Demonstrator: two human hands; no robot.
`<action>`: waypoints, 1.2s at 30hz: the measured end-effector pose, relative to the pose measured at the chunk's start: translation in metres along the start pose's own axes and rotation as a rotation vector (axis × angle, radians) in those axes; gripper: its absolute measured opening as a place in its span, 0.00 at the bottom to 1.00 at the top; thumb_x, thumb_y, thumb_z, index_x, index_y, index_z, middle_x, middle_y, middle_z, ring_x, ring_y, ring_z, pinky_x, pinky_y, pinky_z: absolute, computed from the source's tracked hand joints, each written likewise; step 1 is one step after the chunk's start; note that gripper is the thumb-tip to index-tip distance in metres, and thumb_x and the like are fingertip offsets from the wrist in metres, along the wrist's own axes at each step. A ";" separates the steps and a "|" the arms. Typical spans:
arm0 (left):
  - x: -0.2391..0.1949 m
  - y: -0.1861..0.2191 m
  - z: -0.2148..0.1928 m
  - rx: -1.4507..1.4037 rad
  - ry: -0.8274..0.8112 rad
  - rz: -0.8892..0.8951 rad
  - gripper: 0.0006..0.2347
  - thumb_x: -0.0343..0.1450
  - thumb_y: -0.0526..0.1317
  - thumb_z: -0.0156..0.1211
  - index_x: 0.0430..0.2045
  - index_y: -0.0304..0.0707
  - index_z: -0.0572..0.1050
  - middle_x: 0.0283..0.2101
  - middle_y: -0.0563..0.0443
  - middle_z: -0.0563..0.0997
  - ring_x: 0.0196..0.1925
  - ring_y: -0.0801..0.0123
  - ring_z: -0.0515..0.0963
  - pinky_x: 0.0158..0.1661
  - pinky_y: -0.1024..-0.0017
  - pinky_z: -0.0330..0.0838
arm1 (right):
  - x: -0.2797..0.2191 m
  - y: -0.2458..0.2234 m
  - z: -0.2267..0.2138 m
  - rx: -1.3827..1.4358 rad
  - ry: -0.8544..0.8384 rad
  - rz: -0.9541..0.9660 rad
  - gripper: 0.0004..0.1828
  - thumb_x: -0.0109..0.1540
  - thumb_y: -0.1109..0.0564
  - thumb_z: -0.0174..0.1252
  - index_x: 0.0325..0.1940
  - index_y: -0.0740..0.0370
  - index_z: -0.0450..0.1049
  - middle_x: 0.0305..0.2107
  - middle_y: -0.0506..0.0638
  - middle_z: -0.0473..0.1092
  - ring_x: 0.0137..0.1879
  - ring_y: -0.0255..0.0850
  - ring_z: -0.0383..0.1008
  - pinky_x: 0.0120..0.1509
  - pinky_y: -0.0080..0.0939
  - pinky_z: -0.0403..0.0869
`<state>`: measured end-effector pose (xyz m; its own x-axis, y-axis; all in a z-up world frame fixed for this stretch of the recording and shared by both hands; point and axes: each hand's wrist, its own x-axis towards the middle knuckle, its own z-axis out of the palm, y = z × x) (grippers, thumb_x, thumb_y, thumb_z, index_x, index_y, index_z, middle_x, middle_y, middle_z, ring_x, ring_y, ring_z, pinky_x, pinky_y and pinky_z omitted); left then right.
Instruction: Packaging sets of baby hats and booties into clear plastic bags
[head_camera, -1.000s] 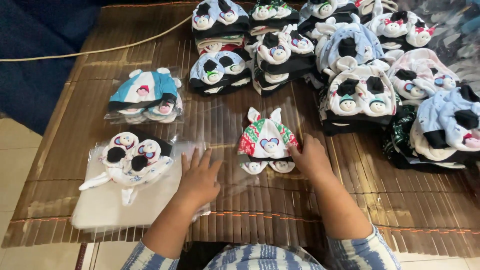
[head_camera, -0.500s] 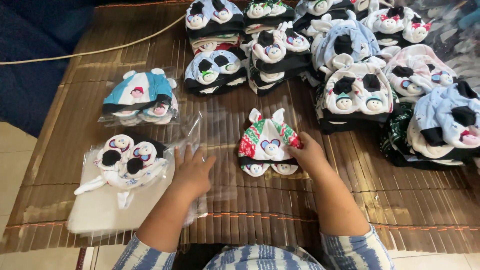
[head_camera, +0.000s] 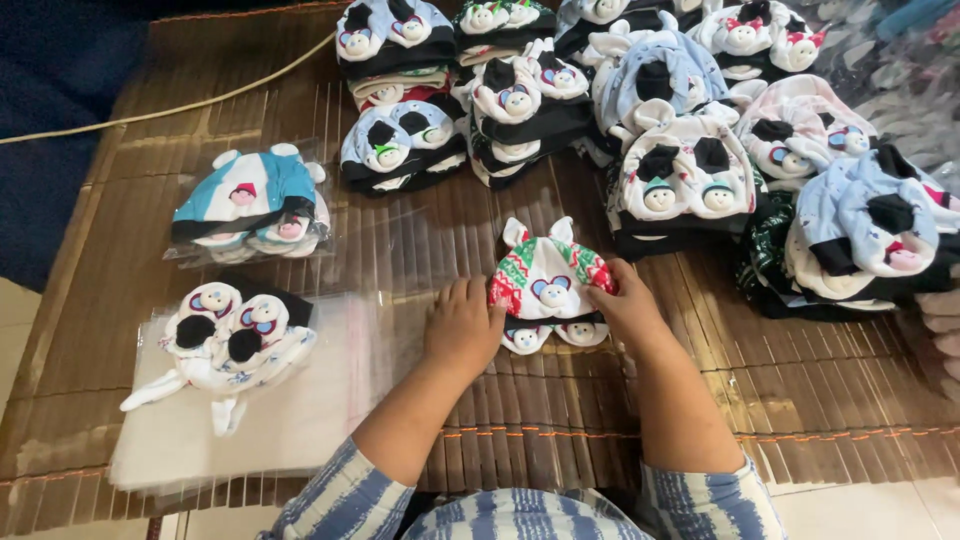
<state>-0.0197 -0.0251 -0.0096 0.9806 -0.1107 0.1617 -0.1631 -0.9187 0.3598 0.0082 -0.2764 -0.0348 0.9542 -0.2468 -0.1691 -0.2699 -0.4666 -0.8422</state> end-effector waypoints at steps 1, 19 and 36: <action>0.003 0.001 0.008 -0.001 -0.001 0.004 0.19 0.70 0.49 0.56 0.51 0.38 0.71 0.49 0.39 0.75 0.56 0.47 0.74 0.50 0.46 0.74 | 0.002 0.005 -0.001 0.000 0.004 0.002 0.22 0.55 0.50 0.65 0.53 0.53 0.76 0.36 0.60 0.76 0.48 0.54 0.77 0.51 0.51 0.73; 0.042 0.020 0.010 -0.355 -0.380 -0.448 0.32 0.67 0.65 0.52 0.53 0.41 0.57 0.55 0.35 0.76 0.60 0.42 0.77 0.60 0.49 0.68 | -0.023 -0.017 -0.001 -0.092 -0.038 0.075 0.33 0.57 0.37 0.67 0.65 0.41 0.69 0.51 0.62 0.75 0.63 0.60 0.72 0.66 0.57 0.70; 0.026 0.048 -0.008 -0.168 -0.238 -0.267 0.32 0.68 0.48 0.61 0.66 0.42 0.52 0.55 0.35 0.72 0.55 0.38 0.80 0.51 0.46 0.76 | -0.026 -0.029 0.018 -0.332 -0.010 0.057 0.32 0.58 0.43 0.68 0.62 0.50 0.64 0.50 0.66 0.74 0.59 0.63 0.75 0.63 0.61 0.75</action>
<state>-0.0027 -0.0697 0.0190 0.9855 0.0212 -0.1684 0.1053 -0.8542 0.5091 -0.0062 -0.2415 -0.0146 0.9370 -0.2728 -0.2182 -0.3490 -0.7040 -0.6185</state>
